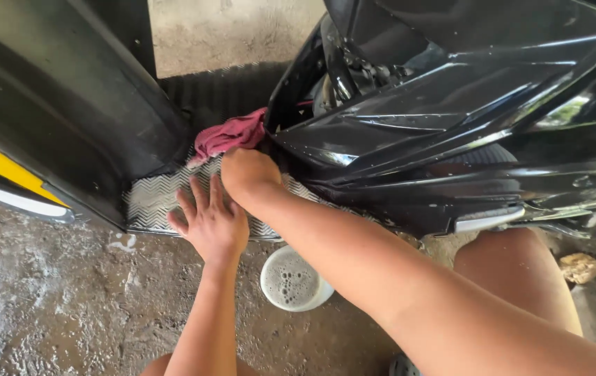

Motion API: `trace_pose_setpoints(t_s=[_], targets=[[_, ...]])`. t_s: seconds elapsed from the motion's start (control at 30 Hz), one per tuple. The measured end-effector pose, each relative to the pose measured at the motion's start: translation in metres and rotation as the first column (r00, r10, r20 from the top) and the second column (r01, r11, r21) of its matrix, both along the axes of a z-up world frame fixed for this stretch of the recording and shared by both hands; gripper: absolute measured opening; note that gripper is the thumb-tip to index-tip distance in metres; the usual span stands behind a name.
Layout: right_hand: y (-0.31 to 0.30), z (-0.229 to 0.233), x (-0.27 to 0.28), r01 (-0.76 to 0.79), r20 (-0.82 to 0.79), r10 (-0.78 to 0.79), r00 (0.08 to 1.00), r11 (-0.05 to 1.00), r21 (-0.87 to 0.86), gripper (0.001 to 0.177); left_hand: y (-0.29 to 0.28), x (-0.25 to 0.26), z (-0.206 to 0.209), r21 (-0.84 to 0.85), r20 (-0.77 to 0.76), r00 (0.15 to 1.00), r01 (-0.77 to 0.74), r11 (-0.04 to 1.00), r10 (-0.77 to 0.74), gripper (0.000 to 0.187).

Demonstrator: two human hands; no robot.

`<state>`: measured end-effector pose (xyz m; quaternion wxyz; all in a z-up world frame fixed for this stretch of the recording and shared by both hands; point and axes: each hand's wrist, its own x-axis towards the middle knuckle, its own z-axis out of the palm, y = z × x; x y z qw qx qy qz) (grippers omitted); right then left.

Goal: The person cleans a motorcycle by scrubbing the frame, floorboard, and seat with a sponge and a cloth dipped in a bowl of soapy water.

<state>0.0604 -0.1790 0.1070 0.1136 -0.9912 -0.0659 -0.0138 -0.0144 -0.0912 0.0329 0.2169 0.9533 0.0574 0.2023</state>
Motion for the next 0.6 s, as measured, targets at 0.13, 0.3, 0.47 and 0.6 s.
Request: trace_pose_setpoints(t_s=[0.13, 0.3, 0.47, 0.6], targets=[[-0.008, -0.035, 0.015, -0.021, 0.02, 0.022, 1.0, 0.996, -0.084, 0.025, 0.002, -0.006, -0.001, -0.008, -0.01, 1.0, 0.013, 1.0, -0.013, 0.06], [-0.013, 0.019, -0.006, 0.367, -0.629, 0.146, 0.764, 0.703, 0.609, 0.034, 0.001, -0.002, 0.003, -0.03, 0.001, 1.0, 0.018, 0.999, -0.018, 0.057], [-0.029, -0.032, 0.001, 0.327, -0.441, 0.076, 0.894, 0.562, 0.76, 0.035, 0.002, 0.001, 0.0, -0.017, 0.012, 1.0, 0.014, 1.0, -0.013, 0.058], [-0.069, -0.009, -0.039, 0.396, -0.432, -0.068, 0.899, 0.545, 0.739, 0.031, 0.004, -0.005, 0.002, -0.022, -0.006, 1.0, 0.03, 0.999, -0.03, 0.059]])
